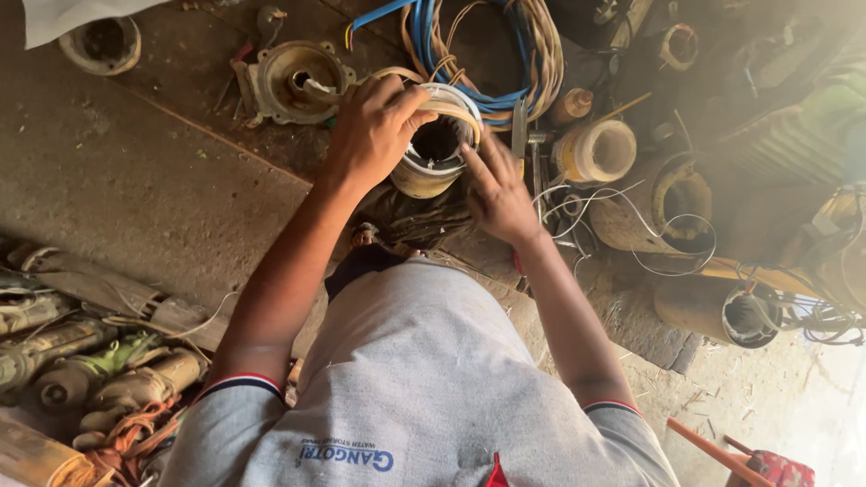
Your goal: The person assembles an electric motor by inserting a stator into a housing, securing it with a metal plate and bolts, and using a hammer to tap the components into place. They also cut a piece of paper and place it inside the motor housing.
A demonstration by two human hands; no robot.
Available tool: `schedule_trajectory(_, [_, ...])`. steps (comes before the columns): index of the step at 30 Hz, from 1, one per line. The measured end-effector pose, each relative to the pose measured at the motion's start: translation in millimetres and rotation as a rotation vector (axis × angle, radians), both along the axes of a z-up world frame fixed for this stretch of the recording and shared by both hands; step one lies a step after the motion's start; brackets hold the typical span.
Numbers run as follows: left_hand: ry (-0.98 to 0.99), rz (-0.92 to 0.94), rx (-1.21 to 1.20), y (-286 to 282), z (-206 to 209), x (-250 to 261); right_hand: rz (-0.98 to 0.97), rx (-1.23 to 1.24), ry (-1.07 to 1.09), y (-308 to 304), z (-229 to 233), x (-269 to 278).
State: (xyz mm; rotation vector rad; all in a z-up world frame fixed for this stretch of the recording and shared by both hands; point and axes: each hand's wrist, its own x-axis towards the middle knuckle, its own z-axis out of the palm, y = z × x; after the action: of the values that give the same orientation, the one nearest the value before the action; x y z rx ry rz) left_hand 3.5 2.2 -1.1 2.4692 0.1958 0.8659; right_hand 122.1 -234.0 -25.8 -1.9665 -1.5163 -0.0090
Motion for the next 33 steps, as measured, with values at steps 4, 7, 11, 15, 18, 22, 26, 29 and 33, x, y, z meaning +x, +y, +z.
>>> schedule_trajectory(4, [0.029,0.01,0.019,4.9,-5.7,0.6,-0.002,0.144,-0.044,1.1,-4.5,-0.1])
schedule_trajectory(7, [0.029,0.005,0.006,1.6,-10.8,0.3,0.001,-0.137,-0.128,-5.7,-1.0,3.9])
schedule_trajectory(11, [0.004,0.027,0.058,2.4,-12.5,1.2,0.028,-0.014,-0.057,1.3,2.2,6.9])
schedule_trajectory(15, [0.055,0.012,0.032,0.2,-15.2,-1.9,0.004,-0.088,-0.041,5.0,-0.1,-2.4])
schedule_trajectory(18, [0.107,0.011,0.027,-0.7,-7.9,-0.8,0.019,-0.026,-0.069,8.2,5.2,0.3])
schedule_trajectory(22, [-0.011,0.007,-0.005,-11.4,-8.6,-23.7,-0.089,0.181,0.025,-7.6,1.9,-6.0])
schedule_trajectory(26, [-0.103,0.086,-0.067,-18.0,-19.8,-63.6,-0.29,0.18,0.091,-32.0,-10.3,-14.3])
schedule_trajectory(29, [-0.083,0.168,-0.141,-10.0,-45.3,-89.1,-0.363,0.173,0.234,-57.7,-23.5,-24.2])
schedule_trajectory(33, [0.126,0.267,-0.552,13.4,-85.5,-116.1,-0.425,0.132,0.303,-77.9,-28.4,-30.6])
